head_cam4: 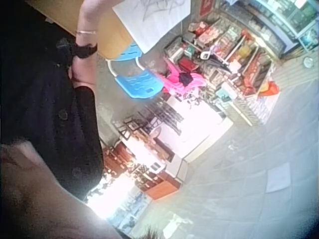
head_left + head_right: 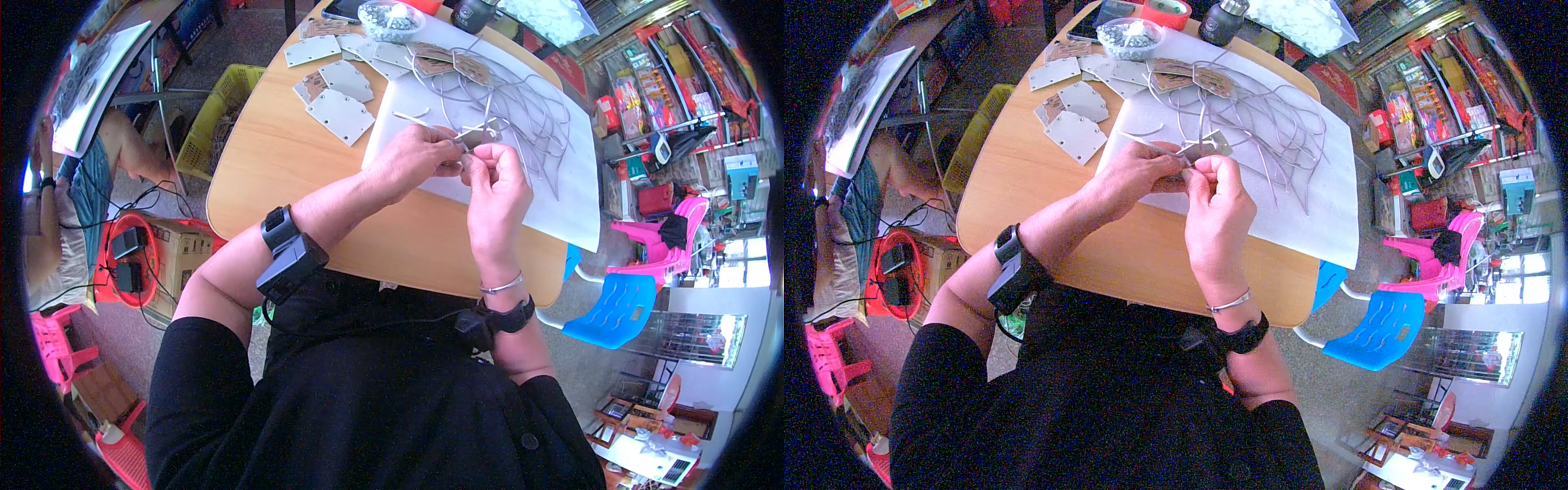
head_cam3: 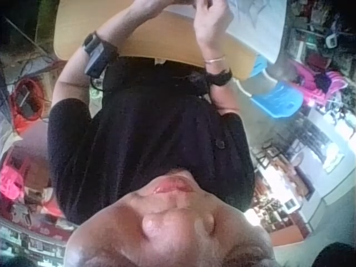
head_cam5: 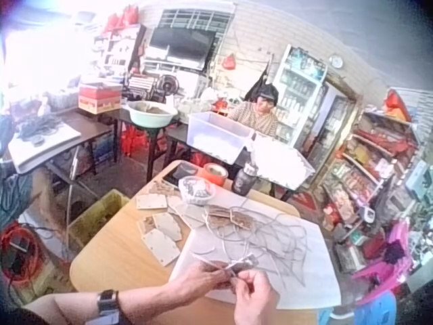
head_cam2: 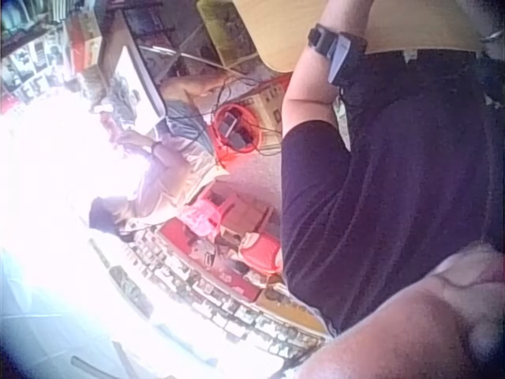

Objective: Assembling components by threading wires through holes in a small cardboard or plastic housing.

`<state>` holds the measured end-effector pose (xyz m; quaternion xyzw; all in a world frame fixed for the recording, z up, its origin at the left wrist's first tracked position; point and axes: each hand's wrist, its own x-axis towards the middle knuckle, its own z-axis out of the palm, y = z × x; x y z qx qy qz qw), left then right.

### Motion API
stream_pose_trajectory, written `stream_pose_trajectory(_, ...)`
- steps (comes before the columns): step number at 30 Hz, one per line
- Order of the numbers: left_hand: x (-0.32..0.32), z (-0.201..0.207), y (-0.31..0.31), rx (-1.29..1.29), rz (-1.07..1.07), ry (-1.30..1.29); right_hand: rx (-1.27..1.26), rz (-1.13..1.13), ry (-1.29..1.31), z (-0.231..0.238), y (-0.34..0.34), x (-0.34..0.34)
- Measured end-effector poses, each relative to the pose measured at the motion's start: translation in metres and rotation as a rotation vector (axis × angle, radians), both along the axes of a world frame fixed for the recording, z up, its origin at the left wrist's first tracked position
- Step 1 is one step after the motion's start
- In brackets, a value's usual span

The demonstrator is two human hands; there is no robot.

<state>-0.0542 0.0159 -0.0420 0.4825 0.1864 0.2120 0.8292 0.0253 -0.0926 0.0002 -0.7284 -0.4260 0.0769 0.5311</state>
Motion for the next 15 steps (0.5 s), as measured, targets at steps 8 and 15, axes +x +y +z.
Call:
stream_pose_trajectory(8, 0.000, 0.000, 0.000, 0.423, 0.116, 0.238, -0.048, 0.043, -0.176, -0.004, 0.002, 0.011)
stream_pose_trajectory(15, -0.006, 0.017, -0.010, 0.939, 0.138, 0.436, -0.193, -0.005, -0.259, 0.003, -0.001, 0.019)
